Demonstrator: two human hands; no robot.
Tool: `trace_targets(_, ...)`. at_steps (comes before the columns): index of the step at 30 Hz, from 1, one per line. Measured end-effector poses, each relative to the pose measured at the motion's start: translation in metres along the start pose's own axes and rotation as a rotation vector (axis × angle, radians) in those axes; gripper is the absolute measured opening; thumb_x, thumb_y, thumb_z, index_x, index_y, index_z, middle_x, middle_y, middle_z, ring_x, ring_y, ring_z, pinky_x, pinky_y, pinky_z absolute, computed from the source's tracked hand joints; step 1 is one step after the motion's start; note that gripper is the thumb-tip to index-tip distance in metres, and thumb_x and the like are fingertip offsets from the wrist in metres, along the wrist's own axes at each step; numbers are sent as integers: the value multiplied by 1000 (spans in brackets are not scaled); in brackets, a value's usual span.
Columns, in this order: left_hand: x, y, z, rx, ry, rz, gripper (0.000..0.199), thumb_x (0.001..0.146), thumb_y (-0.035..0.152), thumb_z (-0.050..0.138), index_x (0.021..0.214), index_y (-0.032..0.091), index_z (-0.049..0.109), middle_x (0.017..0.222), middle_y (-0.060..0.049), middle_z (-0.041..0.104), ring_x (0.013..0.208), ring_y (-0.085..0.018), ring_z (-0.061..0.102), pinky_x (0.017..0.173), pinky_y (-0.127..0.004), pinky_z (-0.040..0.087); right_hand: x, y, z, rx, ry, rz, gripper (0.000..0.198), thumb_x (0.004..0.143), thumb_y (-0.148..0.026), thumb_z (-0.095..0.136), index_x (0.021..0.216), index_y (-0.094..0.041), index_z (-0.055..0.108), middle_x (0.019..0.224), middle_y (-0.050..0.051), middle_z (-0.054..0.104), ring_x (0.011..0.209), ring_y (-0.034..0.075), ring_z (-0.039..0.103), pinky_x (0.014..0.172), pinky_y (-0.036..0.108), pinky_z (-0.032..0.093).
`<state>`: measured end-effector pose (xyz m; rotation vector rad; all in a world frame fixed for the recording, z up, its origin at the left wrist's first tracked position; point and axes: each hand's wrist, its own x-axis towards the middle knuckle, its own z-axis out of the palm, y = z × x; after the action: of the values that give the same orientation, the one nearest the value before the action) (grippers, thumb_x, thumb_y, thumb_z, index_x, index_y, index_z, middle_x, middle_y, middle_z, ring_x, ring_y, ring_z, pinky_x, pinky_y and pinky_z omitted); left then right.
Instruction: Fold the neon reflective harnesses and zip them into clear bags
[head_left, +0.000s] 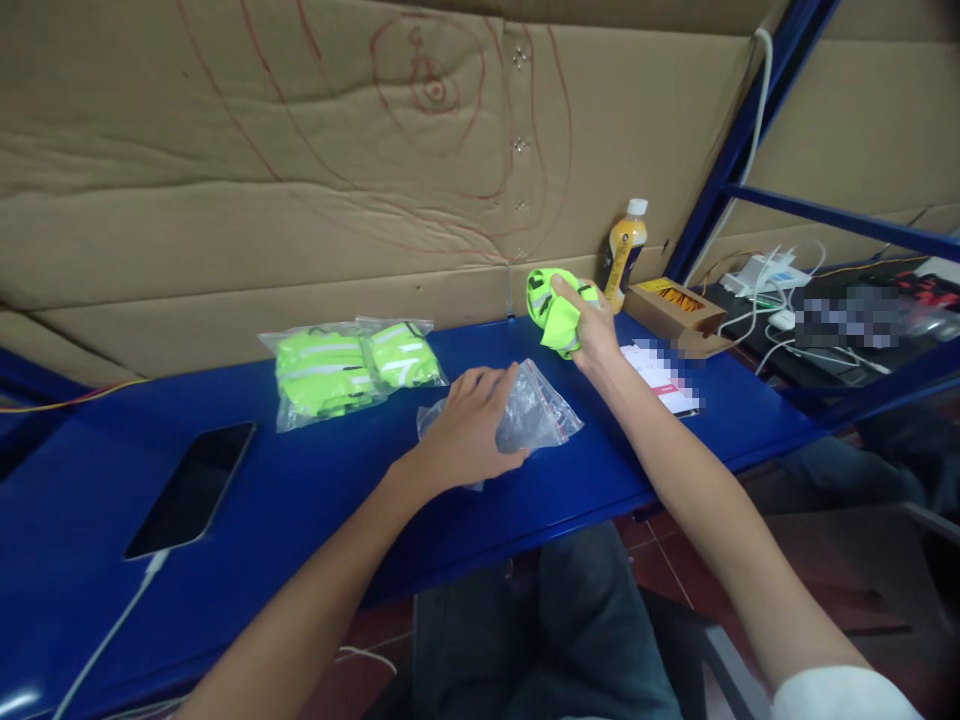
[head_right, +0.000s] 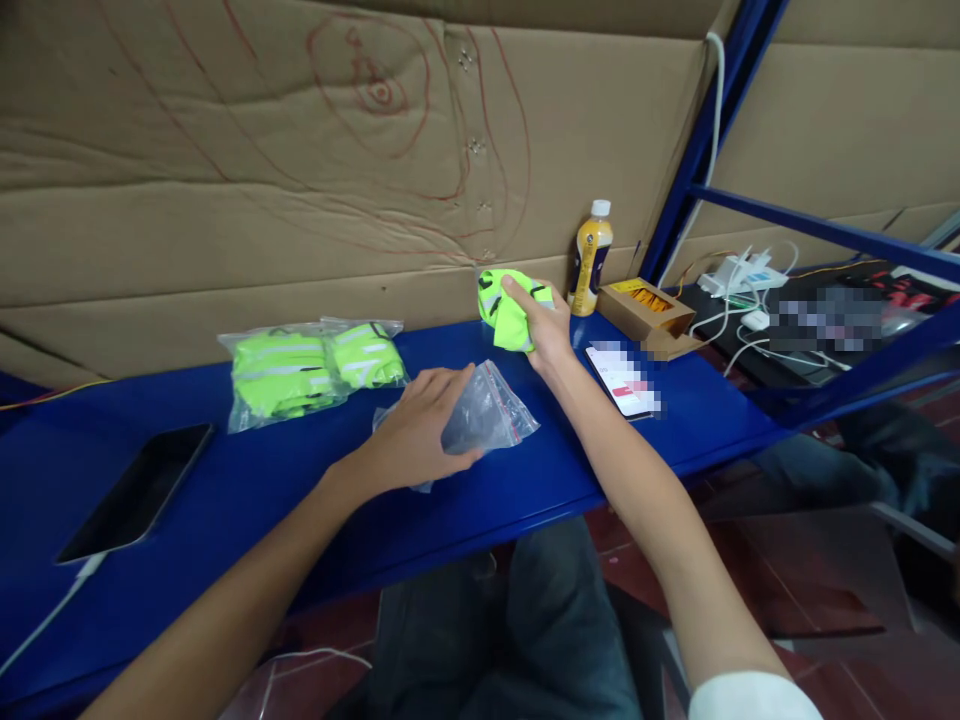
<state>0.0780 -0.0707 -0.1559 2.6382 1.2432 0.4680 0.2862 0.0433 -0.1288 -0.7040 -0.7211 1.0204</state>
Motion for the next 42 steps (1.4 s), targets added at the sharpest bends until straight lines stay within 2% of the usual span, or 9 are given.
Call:
trace_targets(6, 2, -40, -21, -106, 5, -76, 128, 84, 75, 82, 179, 19, 16, 167, -24, 47, 157, -47, 41, 130, -66, 33, -2, 2, -5, 15, -30, 3, 58, 53, -42, 107, 89, -23, 66, 81, -5, 74, 80, 19, 76, 84, 39, 69)
trace_targets(9, 1, -53, -18, -36, 52, -16, 114, 93, 75, 72, 177, 17, 22, 166, -24, 49, 156, -46, 43, 130, -66, 33, -3, 7, -6, 6, -24, 13, 56, 54, -43, 107, 89, -23, 68, 80, -6, 74, 73, 14, 72, 78, 34, 67)
trace_targets(14, -1, -49, -12, 75, 167, 74, 96, 99, 67, 69, 172, 13, 38, 177, -24, 35, 167, -46, 22, 135, -68, 21, -4, 10, -4, -9, -19, 34, 57, 52, -45, 107, 88, -21, 70, 81, -5, 74, 72, 14, 70, 73, 30, 64)
trace_targets(17, 1, -37, -10, 23, 178, 161, 62, 114, 52, 45, 167, 20, 50, 168, -18, 48, 157, -36, 38, 132, -60, 32, -3, 10, -4, -20, -16, 33, 57, 51, -45, 107, 88, -22, 70, 81, -5, 75, 73, 15, 70, 76, 32, 65)
trace_targets(19, 4, -32, -6, 47, 152, 166, 55, 117, 38, 32, 164, 24, 55, 149, -18, 59, 138, -34, 51, 122, -57, 43, -3, 10, -4, -22, -16, 30, 58, 49, -46, 108, 88, -23, 70, 82, -4, 76, 74, 16, 71, 79, 35, 67)
trace_targets(23, 7, -32, 7, 193, 55, 68, 57, 109, 28, 42, 164, 23, 57, 116, -16, 60, 107, -33, 55, 104, -56, 51, -4, 11, -3, -25, -24, 25, 61, 47, -48, 108, 88, -22, 70, 82, -3, 76, 77, 17, 73, 84, 37, 68)
trace_targets(30, 6, -40, 10, 161, 58, 63, 51, 108, 30, 50, 158, 22, 58, 122, -14, 64, 116, -32, 64, 111, -52, 51, -6, 11, -2, -23, -21, 60, 60, 48, -46, 108, 85, -22, 68, 81, -3, 75, 76, 17, 73, 82, 38, 68)
trace_targets(35, 6, -41, 3, 158, 73, 92, 32, 106, 26, 53, 135, 17, 65, 110, -12, 68, 105, -30, 66, 96, -45, 55, -5, 12, -3, -19, -14, 40, 61, 46, -48, 109, 85, -23, 69, 81, -5, 74, 73, 16, 70, 80, 37, 67)
trace_targets(42, 5, -36, -20, 242, 342, 173, 6, 91, 18, 58, 96, 22, 58, 93, -10, 59, 95, -31, 56, 91, -46, 51, -13, 0, 1, -14, -131, 102, 62, 48, -50, 110, 86, -24, 69, 84, -3, 75, 75, 17, 71, 77, 36, 65)
